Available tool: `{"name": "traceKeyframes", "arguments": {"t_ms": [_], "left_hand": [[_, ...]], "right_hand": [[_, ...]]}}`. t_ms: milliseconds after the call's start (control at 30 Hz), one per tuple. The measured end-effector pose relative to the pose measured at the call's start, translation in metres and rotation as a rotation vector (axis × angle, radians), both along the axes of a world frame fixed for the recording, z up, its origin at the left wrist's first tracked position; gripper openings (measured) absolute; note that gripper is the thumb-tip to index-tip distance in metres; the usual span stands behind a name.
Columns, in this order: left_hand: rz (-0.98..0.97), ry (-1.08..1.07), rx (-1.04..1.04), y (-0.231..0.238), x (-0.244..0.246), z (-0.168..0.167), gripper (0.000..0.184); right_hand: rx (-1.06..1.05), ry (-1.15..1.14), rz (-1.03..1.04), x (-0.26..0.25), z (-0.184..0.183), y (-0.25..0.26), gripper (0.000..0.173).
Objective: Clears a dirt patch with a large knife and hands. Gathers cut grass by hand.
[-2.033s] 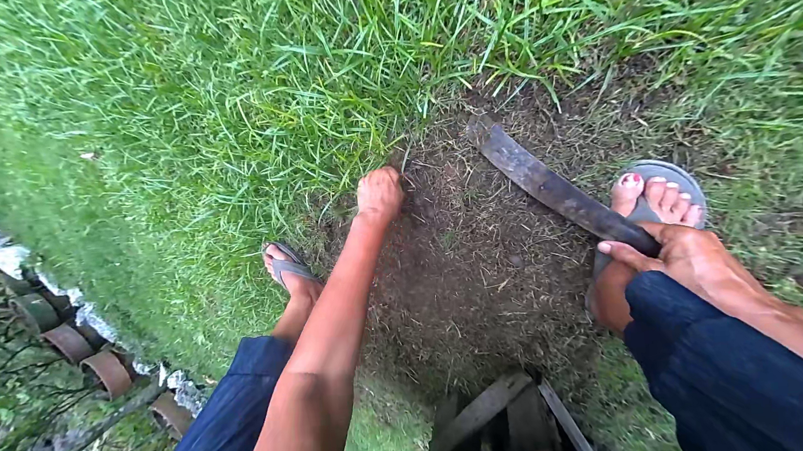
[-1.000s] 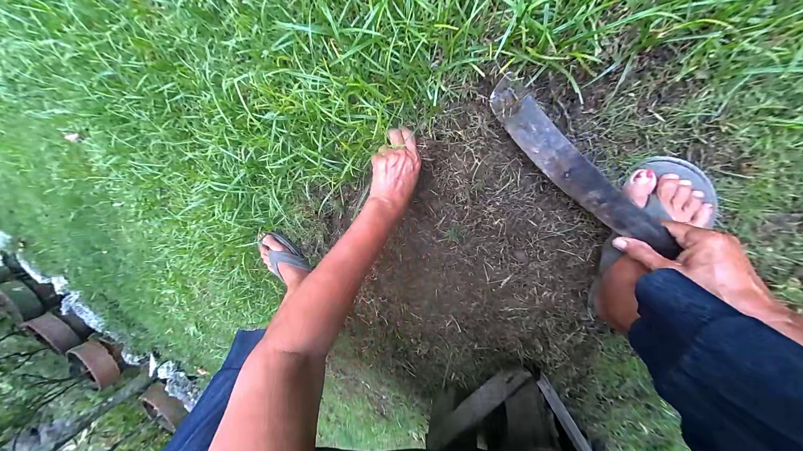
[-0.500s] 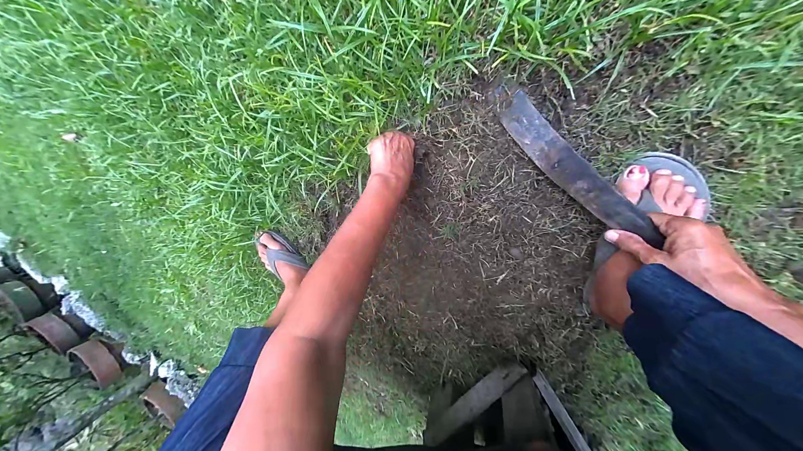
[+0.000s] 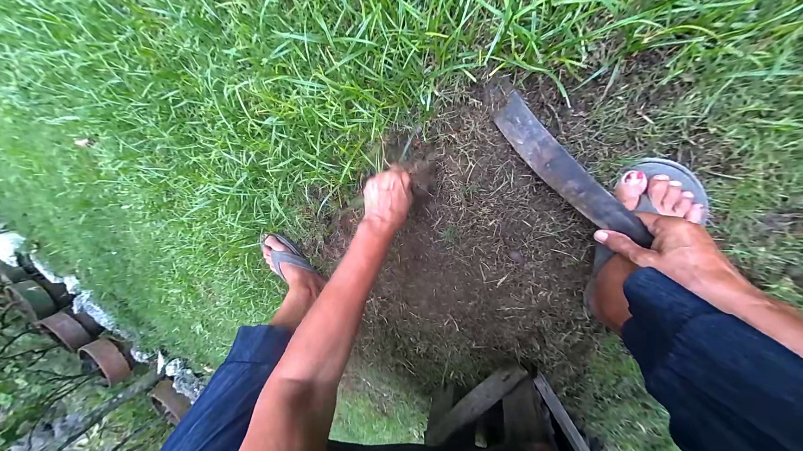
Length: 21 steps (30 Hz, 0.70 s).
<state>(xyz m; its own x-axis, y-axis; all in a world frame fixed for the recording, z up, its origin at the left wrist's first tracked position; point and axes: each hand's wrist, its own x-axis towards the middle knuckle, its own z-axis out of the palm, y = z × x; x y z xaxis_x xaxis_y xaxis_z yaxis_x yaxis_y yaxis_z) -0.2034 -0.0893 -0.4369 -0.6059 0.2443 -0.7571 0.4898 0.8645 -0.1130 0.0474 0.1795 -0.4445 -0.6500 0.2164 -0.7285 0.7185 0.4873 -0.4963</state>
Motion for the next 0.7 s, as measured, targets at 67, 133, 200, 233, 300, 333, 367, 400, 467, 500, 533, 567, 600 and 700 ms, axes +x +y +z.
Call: {"name": "traceKeyframes", "arguments": {"t_ms": [67,133,200,233,300,333,367,400,467,500,533,567,600,700], "left_hand": [[0.017,-0.088,0.005,-0.018,0.041,0.011,0.029],[0.016,-0.216,0.052,-0.031,0.075,0.024,0.025],[0.043,-0.192,0.190,-0.030,0.086,0.044,0.028],[0.046,-0.075,0.337,-0.031,0.088,0.052,0.028],[0.056,0.165,0.581,-0.031,0.086,0.052,0.031],[0.067,0.194,0.602,-0.031,0.083,0.045,0.037],[0.080,0.148,0.537,-0.031,0.079,0.034,0.037],[0.078,0.079,0.436,-0.033,0.076,0.019,0.033],[0.058,0.026,0.331,-0.033,0.067,0.001,0.030],[0.046,0.061,0.344,-0.024,0.058,0.000,0.031],[0.027,0.110,0.370,-0.015,0.048,0.001,0.032],[0.004,0.146,0.379,-0.011,0.040,0.003,0.033],[-0.017,0.170,0.357,-0.008,0.033,0.002,0.033],[-0.034,0.227,0.187,0.003,-0.003,-0.013,0.036]], "right_hand": [[-0.009,0.041,0.006,0.000,-0.002,-0.001,0.027],[-0.012,0.075,0.010,0.000,-0.002,-0.001,0.026],[-0.007,0.092,0.012,0.001,-0.002,-0.001,0.028],[-0.002,0.096,0.014,0.002,-0.002,-0.002,0.029],[0.014,0.088,0.011,0.002,-0.001,-0.003,0.030],[0.020,0.077,0.005,0.002,-0.001,-0.003,0.031],[0.026,0.065,0.000,0.001,-0.001,-0.004,0.031],[0.030,0.050,-0.001,0.000,-0.001,-0.005,0.030],[0.032,0.026,-0.001,-0.001,-0.003,-0.003,0.029],[0.030,0.033,-0.009,-0.001,-0.005,0.000,0.029],[0.026,0.044,-0.011,0.000,-0.008,0.001,0.028],[0.018,0.045,-0.006,0.004,-0.009,0.000,0.028],[0.016,0.044,0.001,0.006,-0.010,-0.001,0.029],[0.029,0.045,0.007,0.004,-0.014,0.001,0.030]]}}
